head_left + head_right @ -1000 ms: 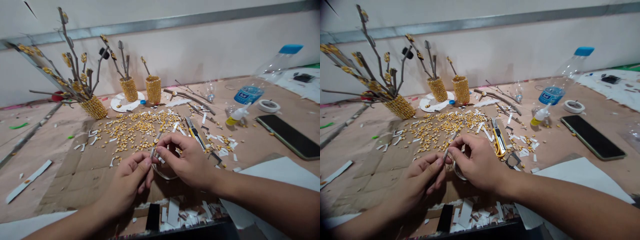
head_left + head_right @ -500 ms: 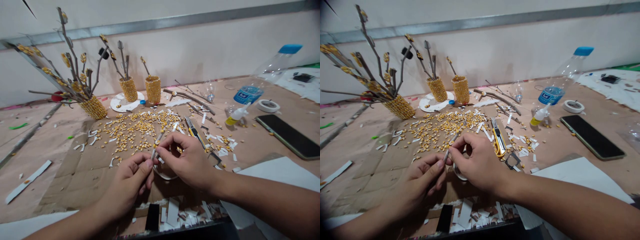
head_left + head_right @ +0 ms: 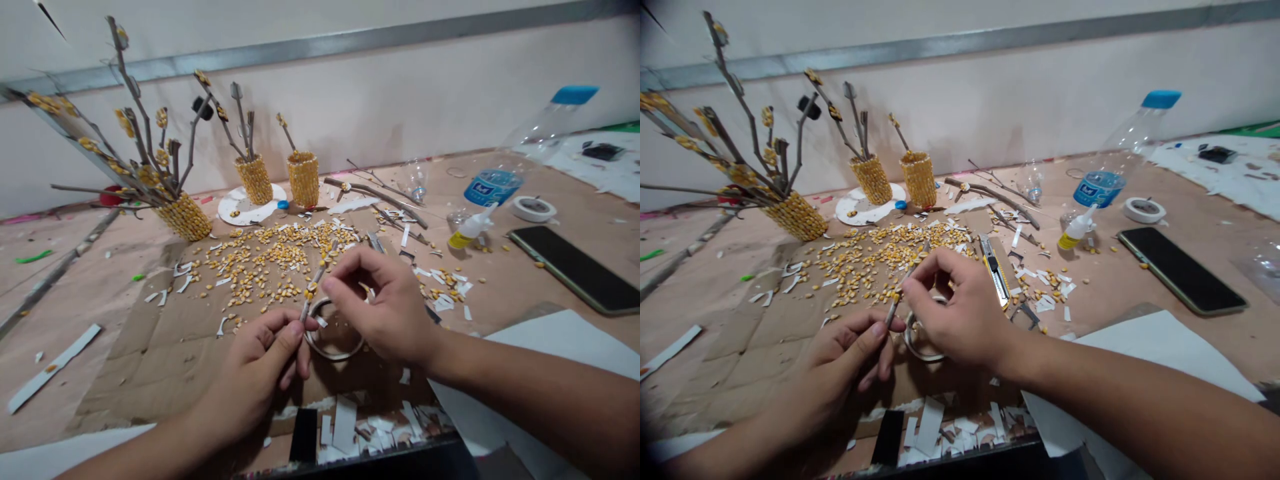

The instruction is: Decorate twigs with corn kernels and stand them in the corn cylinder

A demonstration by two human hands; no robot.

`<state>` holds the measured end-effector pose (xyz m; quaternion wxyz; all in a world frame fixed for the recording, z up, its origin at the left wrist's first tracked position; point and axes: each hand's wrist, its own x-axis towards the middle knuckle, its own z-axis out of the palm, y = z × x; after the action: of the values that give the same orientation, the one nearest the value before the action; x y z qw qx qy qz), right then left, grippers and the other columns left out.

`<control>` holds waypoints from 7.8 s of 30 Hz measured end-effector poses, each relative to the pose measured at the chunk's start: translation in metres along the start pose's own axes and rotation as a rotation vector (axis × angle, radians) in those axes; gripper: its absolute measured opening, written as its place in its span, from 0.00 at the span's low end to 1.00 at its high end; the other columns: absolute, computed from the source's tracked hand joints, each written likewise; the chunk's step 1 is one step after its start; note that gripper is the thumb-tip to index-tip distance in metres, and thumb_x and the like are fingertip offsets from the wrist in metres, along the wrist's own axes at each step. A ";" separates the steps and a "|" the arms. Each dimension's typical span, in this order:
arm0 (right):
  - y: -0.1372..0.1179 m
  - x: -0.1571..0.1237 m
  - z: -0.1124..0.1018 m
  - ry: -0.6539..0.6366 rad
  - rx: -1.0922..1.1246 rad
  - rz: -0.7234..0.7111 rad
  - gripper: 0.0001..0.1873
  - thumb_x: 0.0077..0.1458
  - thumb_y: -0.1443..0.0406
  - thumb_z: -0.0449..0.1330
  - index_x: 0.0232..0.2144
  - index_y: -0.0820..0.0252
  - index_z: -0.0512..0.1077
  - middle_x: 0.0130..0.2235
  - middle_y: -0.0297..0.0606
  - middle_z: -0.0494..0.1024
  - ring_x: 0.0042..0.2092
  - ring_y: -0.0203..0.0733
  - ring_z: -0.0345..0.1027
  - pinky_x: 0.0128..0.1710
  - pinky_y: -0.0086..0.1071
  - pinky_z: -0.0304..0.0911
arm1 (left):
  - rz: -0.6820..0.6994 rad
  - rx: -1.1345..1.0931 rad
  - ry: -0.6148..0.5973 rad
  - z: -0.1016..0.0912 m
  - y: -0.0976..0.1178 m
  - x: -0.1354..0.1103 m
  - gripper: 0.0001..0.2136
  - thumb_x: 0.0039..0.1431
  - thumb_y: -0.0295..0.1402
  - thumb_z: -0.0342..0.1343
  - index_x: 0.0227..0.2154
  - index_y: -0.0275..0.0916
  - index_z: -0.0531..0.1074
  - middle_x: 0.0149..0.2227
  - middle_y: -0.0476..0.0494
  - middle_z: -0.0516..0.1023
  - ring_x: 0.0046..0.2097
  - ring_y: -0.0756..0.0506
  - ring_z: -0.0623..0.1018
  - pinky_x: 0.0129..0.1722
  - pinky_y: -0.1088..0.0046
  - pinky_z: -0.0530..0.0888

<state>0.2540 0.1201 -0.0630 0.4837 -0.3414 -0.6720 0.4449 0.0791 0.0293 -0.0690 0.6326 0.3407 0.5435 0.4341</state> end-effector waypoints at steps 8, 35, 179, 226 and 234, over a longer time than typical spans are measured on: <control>0.008 0.022 -0.027 -0.053 -0.191 -0.059 0.05 0.60 0.66 0.65 0.31 0.58 0.75 0.26 0.30 0.74 0.26 0.34 0.61 0.25 0.30 0.57 | 0.015 -0.041 0.051 -0.001 0.001 0.001 0.14 0.65 0.45 0.64 0.40 0.38 0.79 0.21 0.51 0.75 0.21 0.52 0.65 0.18 0.80 0.67; 0.030 0.030 -0.031 -0.312 -0.534 -0.482 0.04 0.65 0.68 0.61 0.37 0.62 0.76 0.35 0.39 0.80 0.34 0.39 0.72 0.35 0.31 0.63 | -0.059 -0.123 0.082 -0.003 0.005 0.003 0.13 0.65 0.45 0.60 0.36 0.40 0.78 0.21 0.55 0.66 0.18 0.54 0.57 0.15 0.82 0.55; 0.018 -0.016 0.014 -0.070 -0.081 -0.054 0.16 0.61 0.65 0.66 0.27 0.53 0.63 0.29 0.33 0.80 0.31 0.39 0.75 0.32 0.34 0.67 | -0.046 -0.230 -0.074 0.001 -0.005 0.008 0.20 0.62 0.50 0.67 0.34 0.44 0.63 0.22 0.59 0.68 0.19 0.56 0.59 0.17 0.84 0.57; 0.050 0.053 -0.014 -0.461 -1.011 -0.219 0.13 0.70 0.64 0.58 0.43 0.60 0.84 0.43 0.47 0.82 0.46 0.51 0.72 0.44 0.40 0.58 | 0.046 -0.145 0.283 -0.008 0.012 0.012 0.16 0.53 0.47 0.68 0.33 0.40 0.75 0.22 0.54 0.69 0.20 0.54 0.63 0.19 0.82 0.60; 0.053 0.049 0.004 -0.621 -0.917 -0.298 0.17 0.63 0.72 0.62 0.47 0.49 0.85 0.47 0.41 0.83 0.48 0.49 0.72 0.47 0.39 0.58 | 0.080 -0.153 0.330 -0.007 0.012 0.014 0.17 0.50 0.46 0.70 0.30 0.37 0.76 0.24 0.53 0.69 0.23 0.54 0.65 0.22 0.83 0.62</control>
<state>0.2364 0.1825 -0.0957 0.1237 -0.2714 -0.9476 0.1145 0.0702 0.0465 -0.0646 0.5409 0.2371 0.5915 0.5490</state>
